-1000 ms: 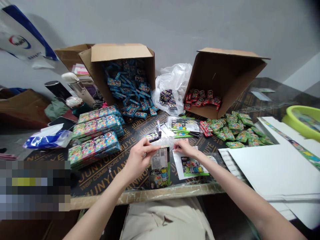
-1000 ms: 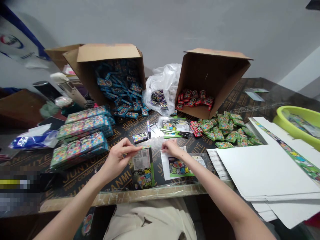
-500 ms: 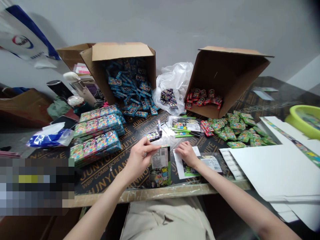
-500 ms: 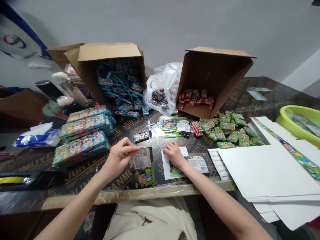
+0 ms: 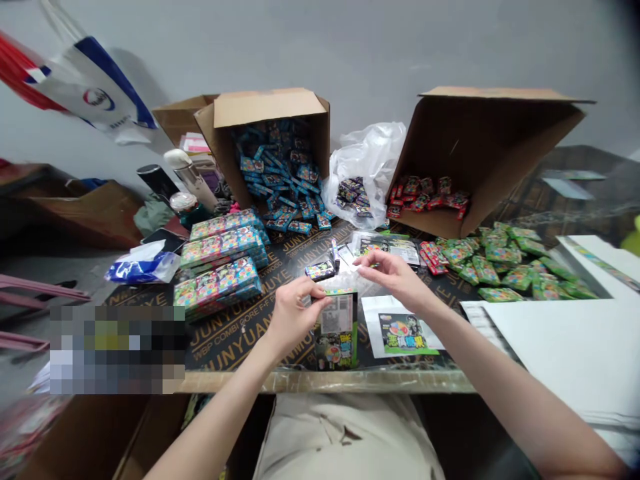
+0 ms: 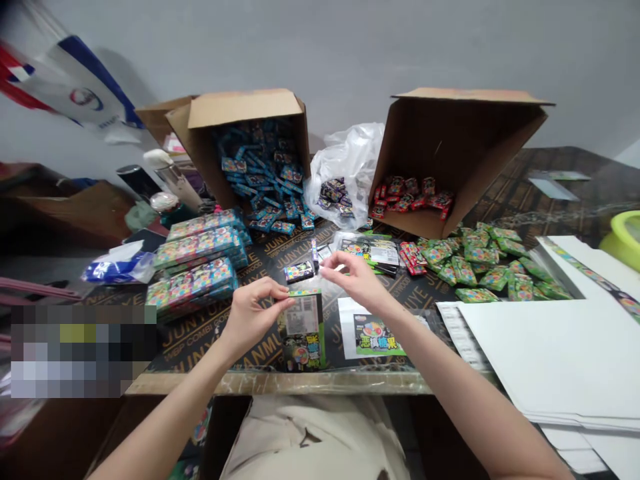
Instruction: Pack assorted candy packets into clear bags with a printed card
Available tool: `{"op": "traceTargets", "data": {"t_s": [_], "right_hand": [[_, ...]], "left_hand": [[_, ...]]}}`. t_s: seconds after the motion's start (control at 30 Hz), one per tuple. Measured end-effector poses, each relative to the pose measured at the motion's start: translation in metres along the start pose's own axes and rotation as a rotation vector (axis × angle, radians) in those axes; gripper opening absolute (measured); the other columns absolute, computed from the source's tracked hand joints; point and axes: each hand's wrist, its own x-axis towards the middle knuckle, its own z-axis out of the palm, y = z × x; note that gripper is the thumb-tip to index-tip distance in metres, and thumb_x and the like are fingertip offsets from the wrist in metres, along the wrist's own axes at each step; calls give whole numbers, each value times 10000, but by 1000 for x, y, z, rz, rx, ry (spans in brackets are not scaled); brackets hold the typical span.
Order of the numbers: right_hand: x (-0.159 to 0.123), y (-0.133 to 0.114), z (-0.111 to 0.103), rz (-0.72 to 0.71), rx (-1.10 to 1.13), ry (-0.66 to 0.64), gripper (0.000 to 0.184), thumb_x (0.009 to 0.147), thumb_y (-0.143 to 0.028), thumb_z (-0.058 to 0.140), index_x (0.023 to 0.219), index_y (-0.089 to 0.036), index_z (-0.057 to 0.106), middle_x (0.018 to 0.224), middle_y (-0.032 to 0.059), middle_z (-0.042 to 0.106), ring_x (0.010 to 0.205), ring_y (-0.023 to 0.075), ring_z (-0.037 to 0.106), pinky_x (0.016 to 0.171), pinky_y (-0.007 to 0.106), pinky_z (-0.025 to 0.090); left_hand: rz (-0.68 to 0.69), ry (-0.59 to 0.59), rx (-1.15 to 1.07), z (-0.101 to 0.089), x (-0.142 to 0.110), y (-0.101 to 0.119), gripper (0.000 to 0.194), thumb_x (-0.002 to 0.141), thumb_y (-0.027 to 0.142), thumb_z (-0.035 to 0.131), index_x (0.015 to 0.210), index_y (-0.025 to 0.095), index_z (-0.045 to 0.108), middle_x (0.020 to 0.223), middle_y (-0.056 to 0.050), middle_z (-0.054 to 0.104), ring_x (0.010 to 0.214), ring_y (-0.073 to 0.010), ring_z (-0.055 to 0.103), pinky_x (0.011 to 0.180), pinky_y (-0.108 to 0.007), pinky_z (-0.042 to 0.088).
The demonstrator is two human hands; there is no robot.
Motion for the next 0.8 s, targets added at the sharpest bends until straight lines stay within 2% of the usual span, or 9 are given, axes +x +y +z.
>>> {"op": "traceTargets", "data": {"t_s": [0.07,0.17,0.4,0.47,0.53,0.6,0.63,0.7,0.8], "right_hand": [[7,-21,8,4,52,-144,217,751,-376,592,695,-171,550,833,23,608,775,141,543,662,251,403],[16,-30,22,57,93,-316,223,718,-368,621,669,-158,566,741,6,596,680,118,523,585,226,385],[24,-20,32,139,74,-394,182,696,-276,615,596,-145,539,546,-46,515,502,70,425,493,206,309],[23,-19,36,155,89,-366,160,684,-253,617,606,-149,525,522,-51,508,479,67,423,473,200,296],[23,-16,39,159,118,-302,131,665,-225,629,712,-162,525,512,-65,511,463,70,434,465,194,300],[23,-10,37,155,148,-238,255,672,-203,618,894,-191,494,520,-82,520,464,81,457,471,192,325],[24,-4,32,144,130,-196,319,689,-198,601,978,-206,465,544,-81,531,480,89,475,485,196,345],[23,13,14,100,-28,-70,341,739,-200,553,1062,-219,447,669,-39,576,578,109,525,551,222,392],[14,53,-23,100,-574,120,208,769,-216,546,976,-197,556,898,52,575,820,165,533,721,284,400]], "left_hand": [[2,-18,21,-2,0,3,82,720,160,613,638,161,602,691,-37,623,680,-157,583,652,-283,454],[8,-30,30,-4,0,6,69,727,140,582,666,162,603,713,-40,622,692,-156,584,664,-283,454],[6,55,46,5,-1,4,150,710,226,643,604,158,561,670,-23,600,656,-146,569,633,-265,436],[16,69,73,10,-2,2,177,714,229,648,589,158,545,649,-15,584,637,-139,554,616,-258,423],[33,44,114,13,-2,2,151,745,218,620,623,159,555,659,-11,570,642,-133,540,616,-252,413],[64,-6,186,12,-4,2,74,791,222,571,762,165,607,709,-15,552,668,-131,527,627,-247,408],[83,-28,237,11,-5,1,109,814,229,541,859,177,626,736,-18,537,678,-130,519,628,-245,405],[102,-47,360,4,-6,-5,212,851,254,484,1001,212,627,755,-21,500,672,-129,500,615,-240,401],[66,-68,556,-8,-7,-20,275,863,327,450,1044,215,624,794,-48,513,715,-157,516,641,-265,423]]}}
